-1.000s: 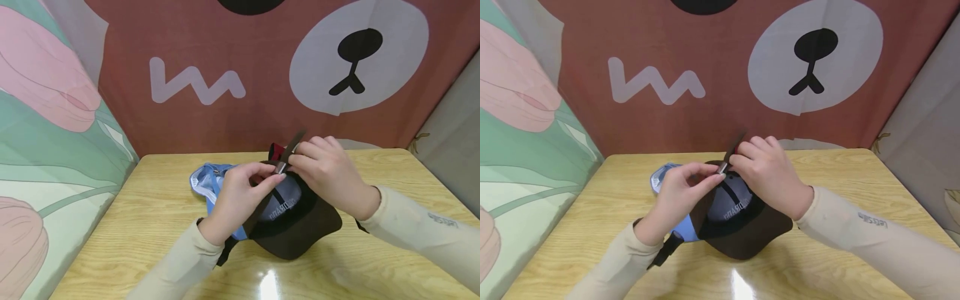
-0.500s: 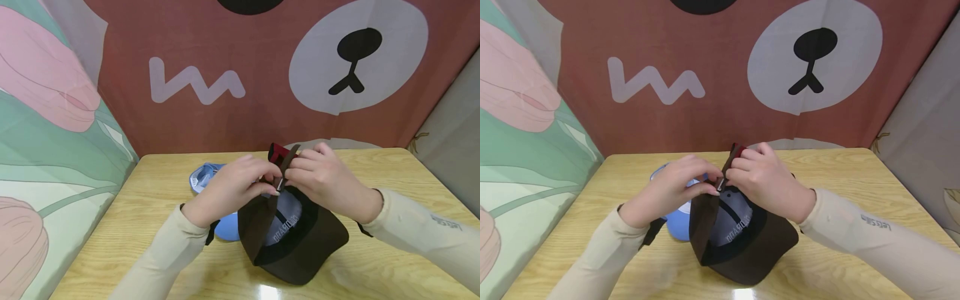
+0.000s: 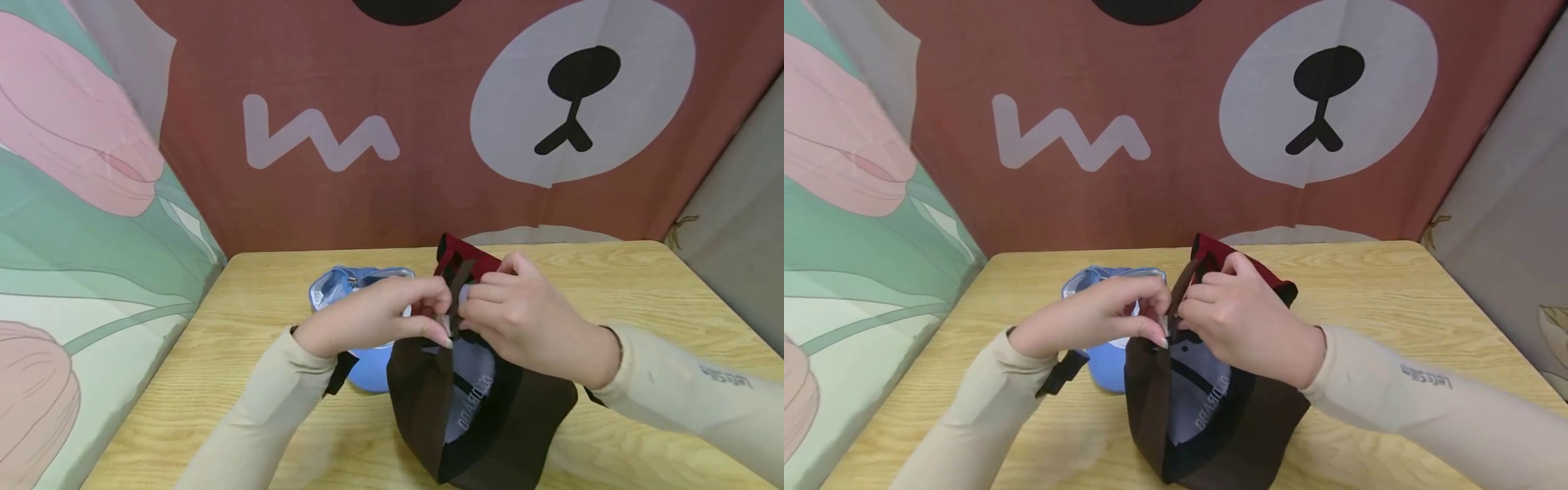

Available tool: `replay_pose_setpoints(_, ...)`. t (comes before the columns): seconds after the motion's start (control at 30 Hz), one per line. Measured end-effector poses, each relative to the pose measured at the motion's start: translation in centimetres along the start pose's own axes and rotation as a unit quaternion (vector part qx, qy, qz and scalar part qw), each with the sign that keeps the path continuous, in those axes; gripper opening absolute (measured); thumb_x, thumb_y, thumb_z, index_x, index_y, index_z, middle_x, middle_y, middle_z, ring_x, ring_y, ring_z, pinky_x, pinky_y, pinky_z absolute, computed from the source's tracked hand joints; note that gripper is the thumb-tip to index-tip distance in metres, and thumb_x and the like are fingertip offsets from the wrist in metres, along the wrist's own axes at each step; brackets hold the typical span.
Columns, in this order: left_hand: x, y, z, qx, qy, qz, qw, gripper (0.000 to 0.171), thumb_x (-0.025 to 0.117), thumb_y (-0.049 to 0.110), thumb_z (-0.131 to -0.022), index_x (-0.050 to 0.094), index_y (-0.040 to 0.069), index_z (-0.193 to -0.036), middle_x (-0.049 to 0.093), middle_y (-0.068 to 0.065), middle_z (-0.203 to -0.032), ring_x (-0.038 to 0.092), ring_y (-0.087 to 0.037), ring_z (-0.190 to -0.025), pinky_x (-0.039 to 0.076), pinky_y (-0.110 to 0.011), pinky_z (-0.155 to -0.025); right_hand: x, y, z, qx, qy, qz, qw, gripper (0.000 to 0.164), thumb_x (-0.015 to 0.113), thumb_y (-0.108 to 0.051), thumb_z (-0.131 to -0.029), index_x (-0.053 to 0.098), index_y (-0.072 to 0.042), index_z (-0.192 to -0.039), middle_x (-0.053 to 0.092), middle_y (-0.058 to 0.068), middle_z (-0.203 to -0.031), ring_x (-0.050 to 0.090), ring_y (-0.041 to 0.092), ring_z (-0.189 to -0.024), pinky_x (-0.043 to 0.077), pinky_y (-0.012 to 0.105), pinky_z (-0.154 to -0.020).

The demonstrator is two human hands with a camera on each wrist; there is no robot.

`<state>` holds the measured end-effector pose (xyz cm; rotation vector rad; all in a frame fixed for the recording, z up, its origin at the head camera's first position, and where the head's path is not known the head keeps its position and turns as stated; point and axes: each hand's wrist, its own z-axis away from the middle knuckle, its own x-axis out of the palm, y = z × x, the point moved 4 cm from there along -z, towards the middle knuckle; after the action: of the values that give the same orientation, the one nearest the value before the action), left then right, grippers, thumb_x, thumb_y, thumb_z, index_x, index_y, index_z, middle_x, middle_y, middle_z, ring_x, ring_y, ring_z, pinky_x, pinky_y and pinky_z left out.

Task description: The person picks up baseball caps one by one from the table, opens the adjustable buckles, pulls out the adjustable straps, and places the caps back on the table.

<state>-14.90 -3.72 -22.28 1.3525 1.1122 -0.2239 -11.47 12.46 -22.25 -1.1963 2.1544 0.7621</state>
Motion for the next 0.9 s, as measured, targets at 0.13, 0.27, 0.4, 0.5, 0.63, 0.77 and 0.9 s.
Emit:
replay_pose_setpoints(0.13,-0.2,0.1,0.1,0.003,0.102,-0.077,0.9918,0.025,0.07,0.019,-0.09,0.046,0.013,-0.083,0.038,0.003,-0.068,0.037,-0.008,-0.059,0.033,-0.023,-0.056,-0.1,1.1,0.3,0.052,0.006,-0.024,0.998,0.033,0.055,-0.031,-0.099,0.066,-0.009,-0.077,0.059,0.0,-0.067,0.05,0.013,-0.06,0.03,0.037,-0.064)
replay_pose_setpoints(0.27,-0.3,0.6,0.4,0.003,0.246,-0.173,0.9537,0.024,0.075,0.021,-0.086,0.055,0.01,-0.094,0.046,0.003,-0.073,0.043,-0.01,-0.063,0.037,-0.025,-0.056,-0.5,2.3,0.2,0.097,0.016,-0.038,0.994,0.044,0.044,-0.037,-0.103,0.066,-0.01,-0.077,0.061,0.0,-0.068,0.053,0.013,-0.061,0.028,0.036,-0.064)
replay_pose_setpoints(0.4,0.1,0.8,0.5,0.005,0.309,-0.206,0.9285,0.031,0.078,0.018,-0.084,0.06,0.005,-0.106,0.061,-0.002,-0.09,0.052,-0.017,-0.079,0.045,-0.027,-0.067,-0.9,3.2,-0.2,0.116,0.02,-0.043,0.992,0.042,0.047,-0.037,-0.103,0.064,-0.009,-0.077,0.057,-0.001,-0.067,0.052,0.013,-0.062,0.031,0.037,-0.066)
replay_pose_setpoints(0.5,0.2,0.6,0.2,-0.006,0.323,-0.213,0.922,0.028,0.075,0.016,-0.087,0.064,0.004,-0.11,0.067,-0.005,-0.101,0.056,-0.02,-0.088,0.047,-0.029,-0.073,-1.1,3.5,-0.7,0.114,0.019,-0.043,0.992,0.05,0.038,-0.043,-0.103,0.066,-0.007,-0.083,0.061,0.001,-0.071,0.054,0.014,-0.065,0.033,0.039,-0.068)
replay_pose_setpoints(0.63,0.0,0.1,-0.1,-0.006,0.364,-0.219,0.905,0.015,0.069,0.01,-0.091,0.071,0.005,-0.105,0.071,-0.005,-0.095,0.058,-0.02,-0.084,0.048,-0.03,-0.07,-1.0,3.5,-1.1,0.084,-0.008,0.017,0.996,0.041,0.043,-0.035,-0.103,0.065,-0.003,-0.091,0.064,0.007,-0.078,0.059,0.021,-0.068,0.04,0.042,-0.066)
replay_pose_setpoints(0.77,-0.2,-0.1,-0.1,0.019,0.411,-0.225,0.8833,0.012,0.069,0.009,-0.091,0.074,0.005,-0.101,0.071,-0.004,-0.089,0.057,-0.019,-0.079,0.047,-0.029,-0.064,-0.7,3.4,-1.2,0.065,-0.025,0.065,0.995,0.017,0.07,-0.008,-0.089,0.059,0.002,-0.097,0.061,0.012,-0.082,0.058,0.026,-0.069,0.046,0.041,-0.062)
replay_pose_setpoints(0.9,-0.2,-0.2,0.0,0.051,0.44,-0.223,0.8685,0.011,0.072,0.01,-0.089,0.074,0.004,-0.098,0.072,-0.005,-0.088,0.056,-0.02,-0.078,0.046,-0.029,-0.064,-0.4,3.4,-1.3,0.044,-0.019,0.077,0.996,0.03,0.077,0.01,-0.074,0.057,0.006,-0.096,0.058,0.016,-0.081,0.056,0.028,-0.069,0.049,0.04,-0.062)
